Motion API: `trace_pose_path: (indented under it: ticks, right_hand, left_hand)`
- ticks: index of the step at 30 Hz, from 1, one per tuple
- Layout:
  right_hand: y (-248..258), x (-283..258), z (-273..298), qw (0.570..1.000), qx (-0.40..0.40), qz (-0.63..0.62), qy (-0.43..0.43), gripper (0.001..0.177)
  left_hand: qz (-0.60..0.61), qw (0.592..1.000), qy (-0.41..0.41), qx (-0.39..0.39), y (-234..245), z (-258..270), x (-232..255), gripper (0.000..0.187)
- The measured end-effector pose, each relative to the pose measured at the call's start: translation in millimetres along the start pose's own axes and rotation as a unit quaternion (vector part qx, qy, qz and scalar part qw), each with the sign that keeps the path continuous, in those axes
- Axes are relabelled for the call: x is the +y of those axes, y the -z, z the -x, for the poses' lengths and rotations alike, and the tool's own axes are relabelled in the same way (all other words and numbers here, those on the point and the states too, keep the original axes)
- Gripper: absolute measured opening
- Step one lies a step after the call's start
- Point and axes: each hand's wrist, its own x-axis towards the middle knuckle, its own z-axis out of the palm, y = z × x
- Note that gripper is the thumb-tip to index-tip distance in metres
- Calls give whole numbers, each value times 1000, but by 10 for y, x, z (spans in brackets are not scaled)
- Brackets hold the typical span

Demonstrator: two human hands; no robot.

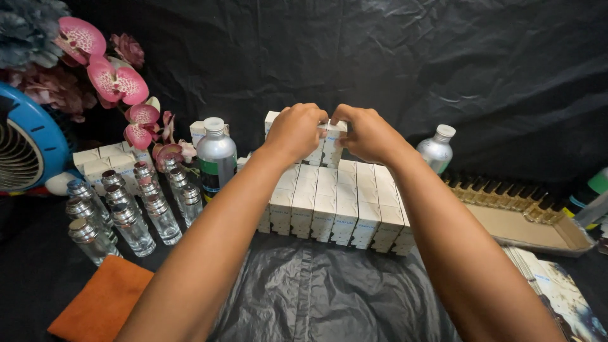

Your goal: Packaging small perfume bottles into individual cardboard boxes by folding the boxes and inserting the bottles.

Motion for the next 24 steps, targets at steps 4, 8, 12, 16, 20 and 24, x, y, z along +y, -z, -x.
trace_pose_path:
  ticks: [4,8,12,16,20,24]
  right_hand:
    - [47,-1,-19,1000,-9,1,-4,39]
    - [65,217,-130,995,35,43,85,39]
    - [229,261,-55,974,152,37,165,21]
    - [447,345,156,969,165,-68,173,11]
    - [792,380,630,972,146,-93,158,16]
    - [1043,740,1139,979,147,-72,118,14]
  left_hand:
    - [-8,1000,-2,3,5,-65,-11,27]
    - [-33,998,-32,31,-23,-164,-28,21]
    - [-10,992,-69,106,106,-205,179,12]
    - [-1,982,-112,151,222,-217,583,7]
    - [44,969,-165,178,73,-238,979,8]
    - [83,954,-214,193,-265,-289,1498,8]
